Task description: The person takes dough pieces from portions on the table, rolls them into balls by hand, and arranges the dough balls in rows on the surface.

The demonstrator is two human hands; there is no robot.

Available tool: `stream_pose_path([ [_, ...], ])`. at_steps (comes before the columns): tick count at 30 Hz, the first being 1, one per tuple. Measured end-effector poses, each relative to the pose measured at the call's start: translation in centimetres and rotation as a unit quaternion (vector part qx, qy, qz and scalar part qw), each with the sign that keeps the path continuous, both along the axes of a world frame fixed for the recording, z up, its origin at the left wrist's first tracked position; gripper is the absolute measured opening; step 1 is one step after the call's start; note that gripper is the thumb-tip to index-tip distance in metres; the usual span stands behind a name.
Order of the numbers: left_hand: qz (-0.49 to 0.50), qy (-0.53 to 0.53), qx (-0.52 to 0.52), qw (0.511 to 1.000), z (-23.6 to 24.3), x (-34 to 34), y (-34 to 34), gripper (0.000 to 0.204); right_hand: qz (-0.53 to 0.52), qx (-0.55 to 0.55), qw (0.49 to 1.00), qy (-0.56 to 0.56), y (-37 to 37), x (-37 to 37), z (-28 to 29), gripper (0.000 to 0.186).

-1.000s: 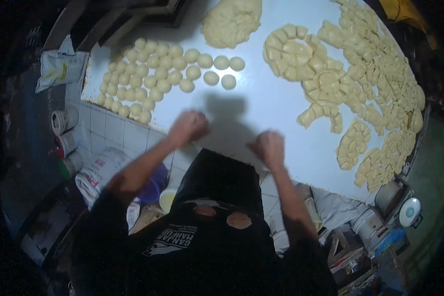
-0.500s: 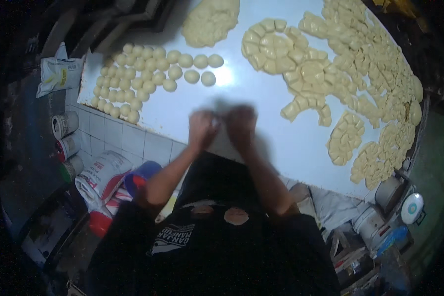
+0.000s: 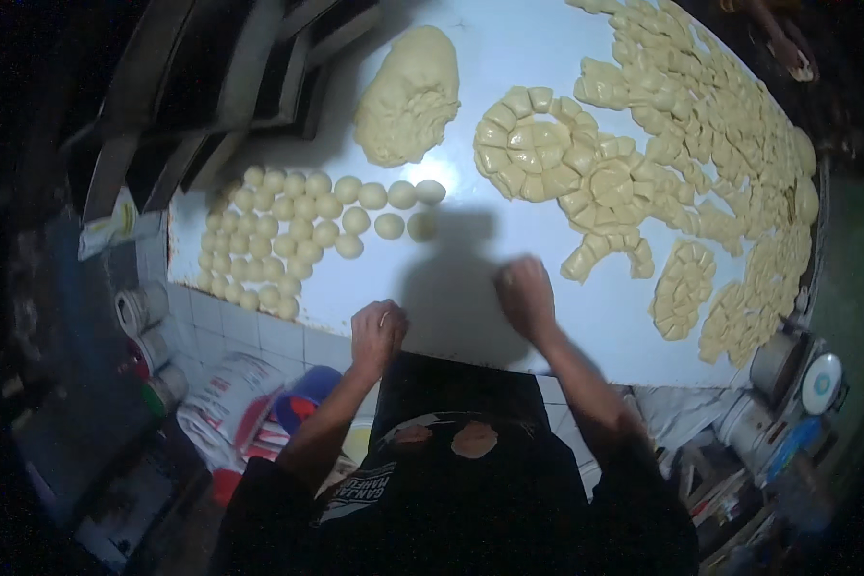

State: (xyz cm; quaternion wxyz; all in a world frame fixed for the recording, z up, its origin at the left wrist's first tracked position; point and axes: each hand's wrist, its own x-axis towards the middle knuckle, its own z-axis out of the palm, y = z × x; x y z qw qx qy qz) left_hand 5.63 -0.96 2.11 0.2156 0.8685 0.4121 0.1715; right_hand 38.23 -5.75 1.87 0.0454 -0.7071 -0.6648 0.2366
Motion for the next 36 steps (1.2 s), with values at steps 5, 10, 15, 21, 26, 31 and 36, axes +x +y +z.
stream_pose_path([
  [5,-0.038,-0.024,-0.079,0.996,0.6,0.0,0.9,0.036,0.05,0.384,0.918,0.09,25.2,-0.5,6.2,0.018],
  [10,0.036,-0.1,-0.161,0.981,3.4,2.8,11.8,0.018,0.046,0.318,0.947,-0.018,29.5,-1.5,5.9,0.02],
  [15,0.021,-0.169,0.089,0.981,7.3,13.2,30.4,0.022,-0.016,0.178,0.977,0.112,6.0,-4.4,5.2,0.007],
  [21,0.015,-0.003,0.015,1.0,4.0,16.1,19.8,0.016,-0.008,0.09,0.996,0.008,0.7,-0.1,0.2,0.028],
  [26,-0.221,-0.064,-0.057,0.972,-0.4,4.5,-1.3,0.023,-0.084,0.186,0.978,0.038,-2.2,-4.9,-3.0,0.03],
  [31,-0.017,-0.036,0.072,0.997,0.1,9.4,4.9,0.036,0.068,0.216,0.971,0.074,1.8,0.5,-0.6,0.027],
  [36,-0.034,-0.095,-0.074,0.992,-1.7,9.3,-5.7,0.017,0.02,0.218,0.973,0.078,-2.2,-1.4,-5.0,0.027],
])
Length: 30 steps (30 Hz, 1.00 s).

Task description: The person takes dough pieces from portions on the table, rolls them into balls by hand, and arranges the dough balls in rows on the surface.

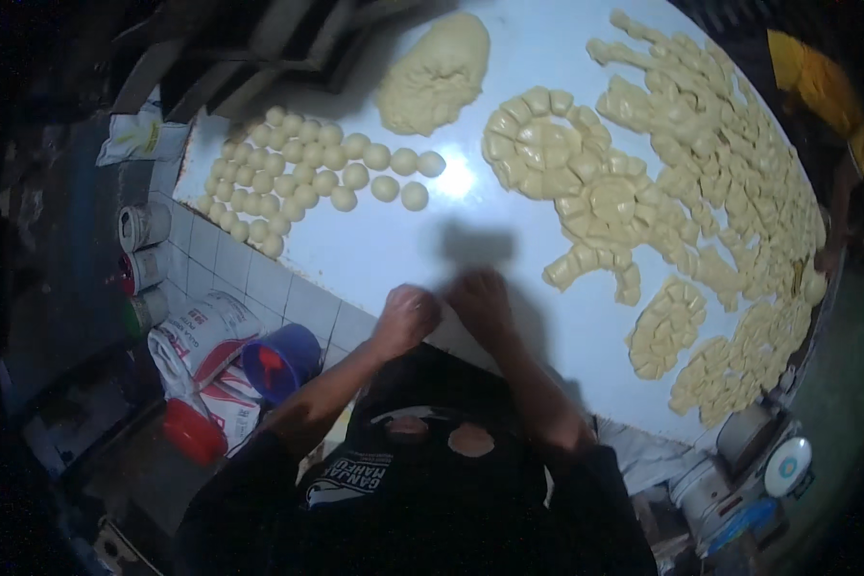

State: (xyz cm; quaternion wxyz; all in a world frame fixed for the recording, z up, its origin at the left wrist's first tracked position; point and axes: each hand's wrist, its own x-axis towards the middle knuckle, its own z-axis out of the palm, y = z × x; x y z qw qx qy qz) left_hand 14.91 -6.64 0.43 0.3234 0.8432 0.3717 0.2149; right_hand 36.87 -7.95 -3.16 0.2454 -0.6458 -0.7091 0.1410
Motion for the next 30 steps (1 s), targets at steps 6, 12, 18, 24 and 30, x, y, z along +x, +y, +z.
stream_pose_path([
  [6,0.226,0.02,0.144,0.963,1.3,3.2,7.8,0.016,-0.036,0.063,0.997,0.033,5.6,1.7,3.6,0.019],
  [12,-0.003,-0.04,-0.014,0.999,-2.8,-5.6,2.3,0.016,0.128,0.028,0.991,0.04,-0.5,5.1,1.7,0.027],
  [18,0.153,0.036,0.165,0.974,-1.6,2.0,3.3,0.023,-0.047,0.011,0.998,-0.031,0.9,0.7,3.7,0.022],
  [24,0.069,-0.049,0.052,0.995,-0.7,-6.7,1.3,0.039,0.022,-0.174,0.982,-0.075,2.5,1.3,9.1,0.054],
  [30,0.384,-0.252,-0.143,0.877,7.9,-17.4,7.7,0.052,0.226,-0.186,0.956,-0.029,22.0,-23.0,20.5,0.059],
])
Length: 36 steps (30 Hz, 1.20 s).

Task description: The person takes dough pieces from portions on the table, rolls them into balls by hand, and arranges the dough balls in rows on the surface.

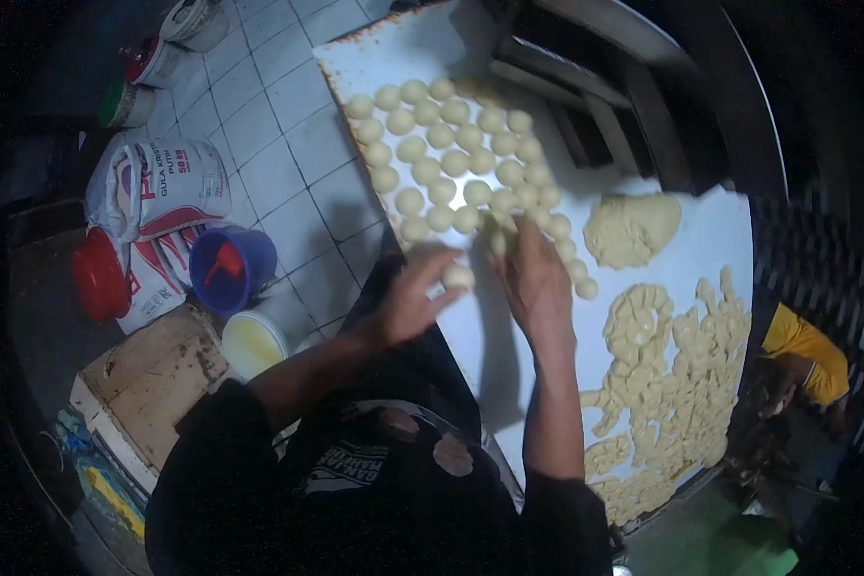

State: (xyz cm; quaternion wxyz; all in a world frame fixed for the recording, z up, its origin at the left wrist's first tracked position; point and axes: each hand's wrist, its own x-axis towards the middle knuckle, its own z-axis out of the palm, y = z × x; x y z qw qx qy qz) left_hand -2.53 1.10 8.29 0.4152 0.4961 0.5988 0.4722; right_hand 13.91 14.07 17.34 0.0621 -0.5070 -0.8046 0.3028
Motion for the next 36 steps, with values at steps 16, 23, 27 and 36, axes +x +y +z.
stream_pose_path([
  [16,0.177,0.402,0.229,0.868,-4.8,-21.1,21.2,0.034,-0.016,0.055,0.985,0.166,-2.4,-8.7,-1.7,0.02],
  [23,-0.152,-0.004,-0.008,0.988,-1.0,-1.4,7.0,0.037,-0.305,0.051,0.946,0.101,-23.8,9.2,-10.0,0.015],
  [27,-0.376,0.155,0.102,0.908,-7.3,11.4,-1.4,0.039,-0.474,0.124,0.871,0.038,-30.8,20.5,-14.3,0.014],
  [36,-0.369,0.271,0.154,0.876,-4.0,36.3,-6.2,0.062,-0.659,0.06,0.728,0.18,-30.5,35.9,-11.3,0.02],
])
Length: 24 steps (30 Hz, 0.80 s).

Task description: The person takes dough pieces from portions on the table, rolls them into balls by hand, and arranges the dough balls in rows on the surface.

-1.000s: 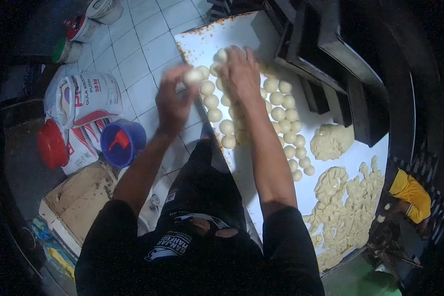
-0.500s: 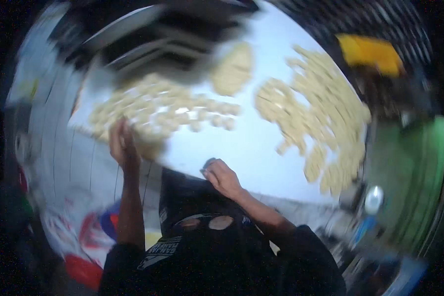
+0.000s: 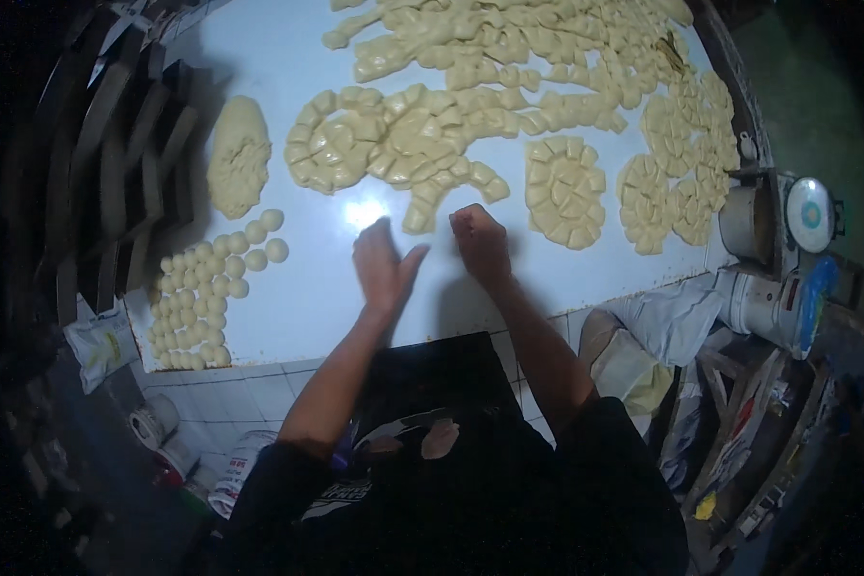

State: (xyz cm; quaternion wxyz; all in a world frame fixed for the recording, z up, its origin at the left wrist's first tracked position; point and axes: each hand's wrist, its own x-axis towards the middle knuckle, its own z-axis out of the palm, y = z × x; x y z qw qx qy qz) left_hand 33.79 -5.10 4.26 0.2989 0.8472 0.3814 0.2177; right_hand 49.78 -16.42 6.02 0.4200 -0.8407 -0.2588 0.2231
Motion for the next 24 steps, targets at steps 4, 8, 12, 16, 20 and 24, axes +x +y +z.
stream_pose_path([
  [4,0.068,0.089,0.028,0.993,-0.9,6.7,-0.5,0.051,-0.03,0.01,0.999,-0.007,-2.9,-1.1,-1.1,0.02],
  [8,-0.028,0.085,-0.124,0.988,-1.3,1.7,1.1,0.03,-0.012,0.011,0.999,0.034,-6.7,-3.0,-2.1,0.019],
  [12,-0.13,0.14,-0.281,0.941,4.9,-18.8,0.9,0.028,-0.02,0.005,0.994,0.109,-8.0,-5.0,-2.3,0.015],
  [16,0.117,0.13,-0.362,0.916,9.8,-33.9,-2.2,0.014,0.016,0.041,0.992,-0.12,-4.3,-7.6,-3.1,0.03],
  [20,0.015,0.096,-0.15,0.984,8.8,-28.8,1.6,0.011,-0.002,0.055,0.962,-0.266,5.0,-7.8,-2.8,0.045],
  [24,-0.105,0.082,-0.059,0.989,2.6,-26.5,5.3,0.015,-0.026,-0.11,0.945,-0.308,7.7,-9.2,-9.1,0.029],
])
